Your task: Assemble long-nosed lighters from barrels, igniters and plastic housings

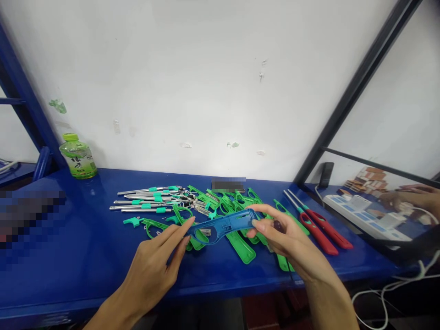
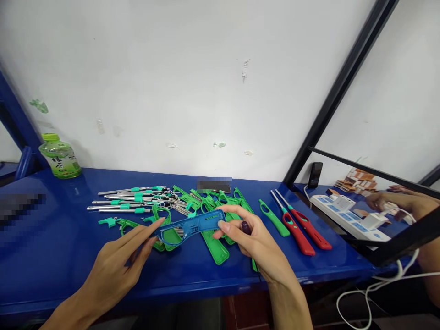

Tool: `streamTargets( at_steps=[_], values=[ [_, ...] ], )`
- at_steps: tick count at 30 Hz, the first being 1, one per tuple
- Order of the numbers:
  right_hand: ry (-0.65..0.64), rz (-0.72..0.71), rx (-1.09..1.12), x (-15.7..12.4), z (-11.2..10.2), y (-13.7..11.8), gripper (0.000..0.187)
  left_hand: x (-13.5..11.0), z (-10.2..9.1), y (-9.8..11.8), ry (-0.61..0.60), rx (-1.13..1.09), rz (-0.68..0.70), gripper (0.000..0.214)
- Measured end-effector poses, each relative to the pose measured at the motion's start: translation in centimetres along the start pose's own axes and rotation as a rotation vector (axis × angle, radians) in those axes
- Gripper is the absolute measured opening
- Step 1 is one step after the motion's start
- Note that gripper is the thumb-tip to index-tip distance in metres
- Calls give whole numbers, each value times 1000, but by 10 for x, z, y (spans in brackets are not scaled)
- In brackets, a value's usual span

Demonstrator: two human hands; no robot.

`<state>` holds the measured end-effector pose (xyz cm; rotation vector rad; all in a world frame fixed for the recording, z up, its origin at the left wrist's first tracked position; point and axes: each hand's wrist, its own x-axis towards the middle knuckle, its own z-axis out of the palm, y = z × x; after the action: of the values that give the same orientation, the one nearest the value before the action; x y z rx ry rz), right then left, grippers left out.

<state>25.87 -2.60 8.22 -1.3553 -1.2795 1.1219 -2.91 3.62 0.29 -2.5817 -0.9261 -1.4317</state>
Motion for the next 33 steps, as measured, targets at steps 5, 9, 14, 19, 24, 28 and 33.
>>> streamTargets(
  at_steps=[5,9,14,19,24,28,33],
  values=[
    [5,30,-123,-10,-4,-3,53,-1,2,-1,-66,-8,76,41],
    [-5,-13,-245,-10,0,-4,52,-1,3,2,-90,8,100,41],
    [126,-83,-400,-7,5,0,53,10,-14,-5,-195,62,-55,48],
    [140,-170,-452,-8,24,3,45,15,-41,-46,-269,329,-218,38],
    [36,-263,-569,-6,55,7,32,12,-50,-91,-343,311,-201,45],
    [88,-302,-713,-2,61,11,29,10,-51,-107,-383,291,-207,46],
    [172,-332,-800,1,50,12,25,8,-50,-110,-396,304,-224,44]
  ],
)
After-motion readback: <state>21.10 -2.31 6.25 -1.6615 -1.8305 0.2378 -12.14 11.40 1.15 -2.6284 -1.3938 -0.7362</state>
